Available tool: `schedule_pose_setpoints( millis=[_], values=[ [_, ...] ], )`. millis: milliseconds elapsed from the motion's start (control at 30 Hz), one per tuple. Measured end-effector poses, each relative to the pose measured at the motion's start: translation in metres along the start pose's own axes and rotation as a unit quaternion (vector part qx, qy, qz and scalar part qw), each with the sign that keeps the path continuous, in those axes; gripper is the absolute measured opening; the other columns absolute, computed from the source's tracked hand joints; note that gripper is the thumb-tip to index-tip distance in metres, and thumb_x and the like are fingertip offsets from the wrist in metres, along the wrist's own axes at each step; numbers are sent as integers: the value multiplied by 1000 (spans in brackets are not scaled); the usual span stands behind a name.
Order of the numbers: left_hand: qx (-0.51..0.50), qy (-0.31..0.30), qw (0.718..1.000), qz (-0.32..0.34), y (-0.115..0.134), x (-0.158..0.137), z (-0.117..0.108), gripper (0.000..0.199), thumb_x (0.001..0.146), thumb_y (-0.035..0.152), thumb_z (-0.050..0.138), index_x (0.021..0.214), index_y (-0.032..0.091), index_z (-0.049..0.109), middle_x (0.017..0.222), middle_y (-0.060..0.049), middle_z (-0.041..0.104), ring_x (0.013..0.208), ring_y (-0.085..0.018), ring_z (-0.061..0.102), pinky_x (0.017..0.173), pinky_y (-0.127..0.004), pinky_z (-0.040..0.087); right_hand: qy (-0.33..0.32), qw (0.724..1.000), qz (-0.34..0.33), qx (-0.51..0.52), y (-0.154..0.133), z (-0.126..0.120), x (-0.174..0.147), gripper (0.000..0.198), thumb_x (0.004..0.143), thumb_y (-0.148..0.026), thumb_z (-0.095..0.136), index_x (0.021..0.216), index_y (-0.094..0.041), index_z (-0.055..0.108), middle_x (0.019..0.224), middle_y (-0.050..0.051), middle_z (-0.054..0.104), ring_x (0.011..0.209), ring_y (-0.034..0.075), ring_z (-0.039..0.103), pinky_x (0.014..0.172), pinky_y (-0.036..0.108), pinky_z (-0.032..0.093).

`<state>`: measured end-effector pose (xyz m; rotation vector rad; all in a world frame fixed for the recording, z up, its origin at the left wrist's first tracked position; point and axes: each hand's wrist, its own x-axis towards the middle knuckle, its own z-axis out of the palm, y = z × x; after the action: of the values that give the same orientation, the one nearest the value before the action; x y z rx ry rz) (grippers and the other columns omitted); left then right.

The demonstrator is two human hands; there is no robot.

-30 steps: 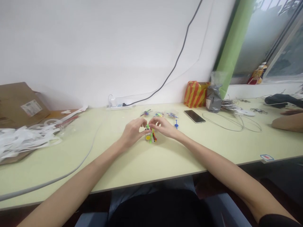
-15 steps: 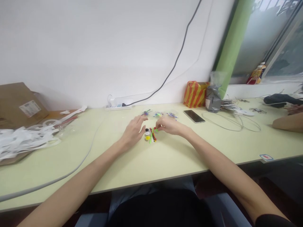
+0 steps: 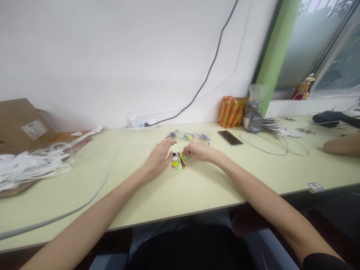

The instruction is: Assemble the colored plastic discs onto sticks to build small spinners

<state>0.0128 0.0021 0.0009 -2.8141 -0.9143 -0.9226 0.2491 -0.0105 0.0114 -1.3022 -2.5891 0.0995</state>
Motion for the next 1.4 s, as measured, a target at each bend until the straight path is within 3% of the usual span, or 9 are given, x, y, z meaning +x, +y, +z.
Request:
schedule_pose_setpoints(
  millis=[667,900,1033,1267,1400],
  values=[
    [1,-9,1000,3,-3,0,3,41,93,10,42,131,23,46,129,-9,57,121,-25,54,99,-42,46,-1,1000,11,29,2,4,3,16,85,-7,60,92,-18,70,86,4,73,73,15,58,60,23,30],
    [0,-15,1000,1,-1,-2,1,42,93,9,40,132,24,45,129,-8,57,121,-24,55,99,-41,46,15,999,17,37,3,-5,-2,15,87,-7,58,85,-19,67,86,3,72,71,14,57,60,24,28],
    [-5,-8,1000,3,-1,-1,2,45,91,8,42,132,24,46,127,-8,58,121,-24,56,98,-41,48,59,996,60,-12,10,-13,-5,14,88,-8,57,85,-19,66,82,4,69,73,16,56,62,26,28],
    [-9,-14,1000,-1,-2,-1,2,44,92,9,42,133,24,46,125,-9,58,118,-25,57,98,-43,48,27,992,103,-63,22,-19,-9,9,86,-10,65,87,-19,66,86,6,69,77,18,59,62,27,29],
    [-12,-19,1000,-6,-3,-1,3,42,93,11,41,133,25,45,126,-9,58,118,-25,56,99,-43,47,-4,966,228,-125,38,-31,-21,10,85,-17,67,95,-19,69,97,11,72,84,22,63,59,28,29]
  ],
)
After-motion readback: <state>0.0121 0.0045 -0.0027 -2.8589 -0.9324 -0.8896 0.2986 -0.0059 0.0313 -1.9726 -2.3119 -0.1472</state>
